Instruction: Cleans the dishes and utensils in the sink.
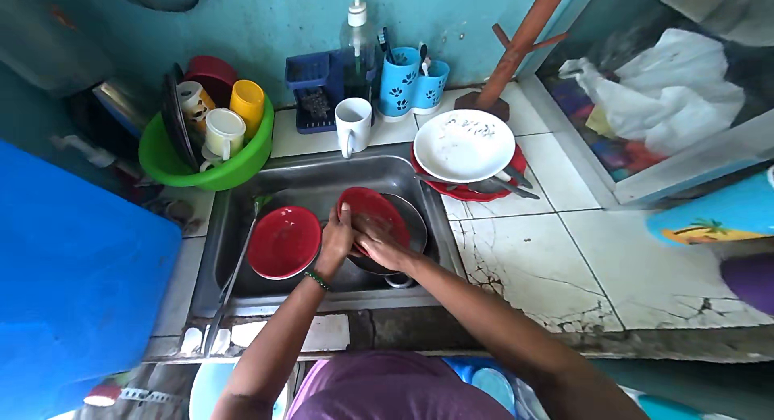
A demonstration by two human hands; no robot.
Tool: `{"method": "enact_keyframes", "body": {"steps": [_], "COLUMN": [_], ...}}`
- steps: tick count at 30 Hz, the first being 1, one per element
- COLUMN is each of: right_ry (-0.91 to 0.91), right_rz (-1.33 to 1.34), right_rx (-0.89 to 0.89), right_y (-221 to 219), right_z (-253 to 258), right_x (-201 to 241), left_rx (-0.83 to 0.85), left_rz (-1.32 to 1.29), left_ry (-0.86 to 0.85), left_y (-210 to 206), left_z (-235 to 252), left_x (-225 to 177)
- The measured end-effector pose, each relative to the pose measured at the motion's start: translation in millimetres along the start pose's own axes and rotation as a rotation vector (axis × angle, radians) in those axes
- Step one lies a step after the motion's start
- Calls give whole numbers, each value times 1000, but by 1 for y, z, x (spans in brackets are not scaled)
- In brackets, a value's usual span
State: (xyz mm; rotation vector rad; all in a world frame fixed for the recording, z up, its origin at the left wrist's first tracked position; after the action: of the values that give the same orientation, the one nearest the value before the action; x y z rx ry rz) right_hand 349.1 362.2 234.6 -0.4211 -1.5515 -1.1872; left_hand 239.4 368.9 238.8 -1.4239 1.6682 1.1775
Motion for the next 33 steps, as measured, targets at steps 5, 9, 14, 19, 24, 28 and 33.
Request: {"method": "enact_keyframes", "body": {"steps": [5,9,14,19,24,28,33], "right_ry": [-18,4,251,258,409,-35,-92], "right_rz": [-254,5,-2,-336,-514,-54,-43], "right_rx": [271,91,-256,-255,-369,-521,-519], "right_y": [35,79,113,90,59,86,85], "right_z": [-32,-28,-6,1,7,9,11], "right_x": [19,27,26,58,42,5,16], "left_rx": [84,240,365,239,227,186,296], "left_rz": [-110,48,-4,-276,-435,-511,-428], "left_ry": [150,-137,-444,-281,-252,-330,-313], "left_y": [14,19,7,-4,-7,4,14], "left_z": [2,1,-4,-4,-16,-28,-31], "left_x": [-8,-18,-25,-16,-23,-23,-31]}}
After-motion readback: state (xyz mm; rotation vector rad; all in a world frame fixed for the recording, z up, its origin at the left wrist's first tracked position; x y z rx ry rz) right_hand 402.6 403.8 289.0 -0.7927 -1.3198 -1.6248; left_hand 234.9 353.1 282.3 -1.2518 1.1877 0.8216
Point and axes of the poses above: each hand's wrist, its own z-axis towards the middle knuckle, its own y-axis out of the back of the hand, x = y × z, the point moved 5 cm from there along z, towards the middle knuckle, and after that the axes turned 1 degree about -z, right-handed, at the moved point
